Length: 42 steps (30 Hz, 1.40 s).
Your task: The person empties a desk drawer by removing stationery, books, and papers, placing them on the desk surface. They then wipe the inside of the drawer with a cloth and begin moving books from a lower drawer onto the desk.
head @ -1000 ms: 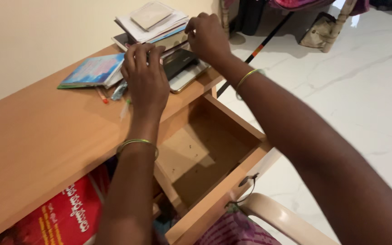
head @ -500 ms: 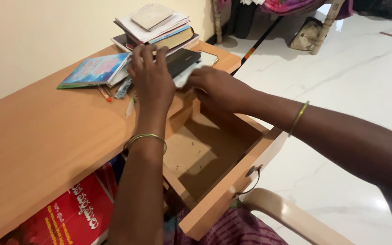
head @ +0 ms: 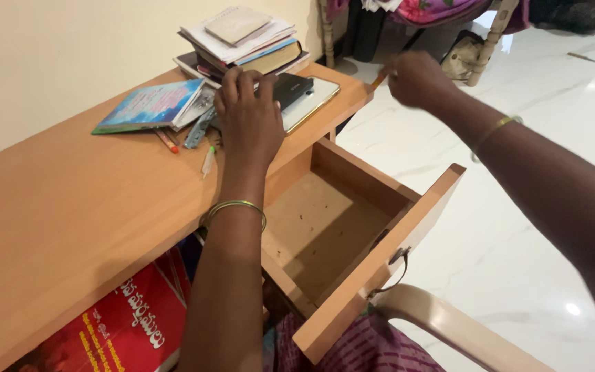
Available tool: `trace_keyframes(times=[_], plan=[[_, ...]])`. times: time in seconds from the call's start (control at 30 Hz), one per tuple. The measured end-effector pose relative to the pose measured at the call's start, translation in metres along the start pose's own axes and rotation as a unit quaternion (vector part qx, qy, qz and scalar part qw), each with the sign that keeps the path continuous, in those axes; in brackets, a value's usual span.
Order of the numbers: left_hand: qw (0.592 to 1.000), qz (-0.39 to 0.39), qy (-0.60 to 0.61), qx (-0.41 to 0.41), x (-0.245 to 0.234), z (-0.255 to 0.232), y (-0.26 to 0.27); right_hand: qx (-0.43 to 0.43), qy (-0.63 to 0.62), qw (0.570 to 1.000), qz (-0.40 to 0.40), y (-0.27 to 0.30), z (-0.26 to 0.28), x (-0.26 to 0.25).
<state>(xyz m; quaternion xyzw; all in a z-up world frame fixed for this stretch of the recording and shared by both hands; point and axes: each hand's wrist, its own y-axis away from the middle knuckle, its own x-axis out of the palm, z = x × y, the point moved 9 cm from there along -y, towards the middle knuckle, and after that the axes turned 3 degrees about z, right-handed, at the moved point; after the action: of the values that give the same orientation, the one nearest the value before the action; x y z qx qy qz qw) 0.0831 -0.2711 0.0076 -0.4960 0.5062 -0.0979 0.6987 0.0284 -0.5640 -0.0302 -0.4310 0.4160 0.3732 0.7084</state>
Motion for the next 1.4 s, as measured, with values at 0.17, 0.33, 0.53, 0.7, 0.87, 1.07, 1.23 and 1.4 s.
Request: trace_keyframes(times=[0.17,0.33,0.53,0.7,0.87,1.07,1.23,1.4], plan=[[1.0,-0.003,-0.001,0.004,-0.001,-0.001,0.001,-0.186,0.077,0.976,-0.079,-0.054,0.048,0.018],[1.0,0.0,-0.01,-0.006,-0.001,0.0,0.0,-0.213,0.039,0.976,-0.002,-0.076,0.087,0.044],[1.0,-0.004,0.0,-0.001,-0.001,0.001,0.0,-0.187,-0.015,0.981,0.058,-0.041,0.078,0.03],[1.0,-0.006,0.009,0.012,-0.003,-0.001,0.001,-0.226,-0.058,0.972,0.018,0.009,0.059,0.005],[1.0,-0.003,0.002,0.025,0.0,-0.003,0.002,-0.33,-0.02,0.941,-0.068,0.057,0.074,-0.015],[1.0,0.004,-0.009,0.019,0.004,0.001,0.001,-0.353,-0.08,0.932,-0.004,0.097,0.144,-0.021],[1.0,0.015,-0.01,0.011,0.007,0.004,0.003,-0.389,-0.157,0.904,0.086,0.115,0.195,-0.013],[0.999,0.02,-0.01,0.024,0.007,0.002,0.002,-0.38,-0.136,0.913,0.056,0.092,0.166,-0.006]])
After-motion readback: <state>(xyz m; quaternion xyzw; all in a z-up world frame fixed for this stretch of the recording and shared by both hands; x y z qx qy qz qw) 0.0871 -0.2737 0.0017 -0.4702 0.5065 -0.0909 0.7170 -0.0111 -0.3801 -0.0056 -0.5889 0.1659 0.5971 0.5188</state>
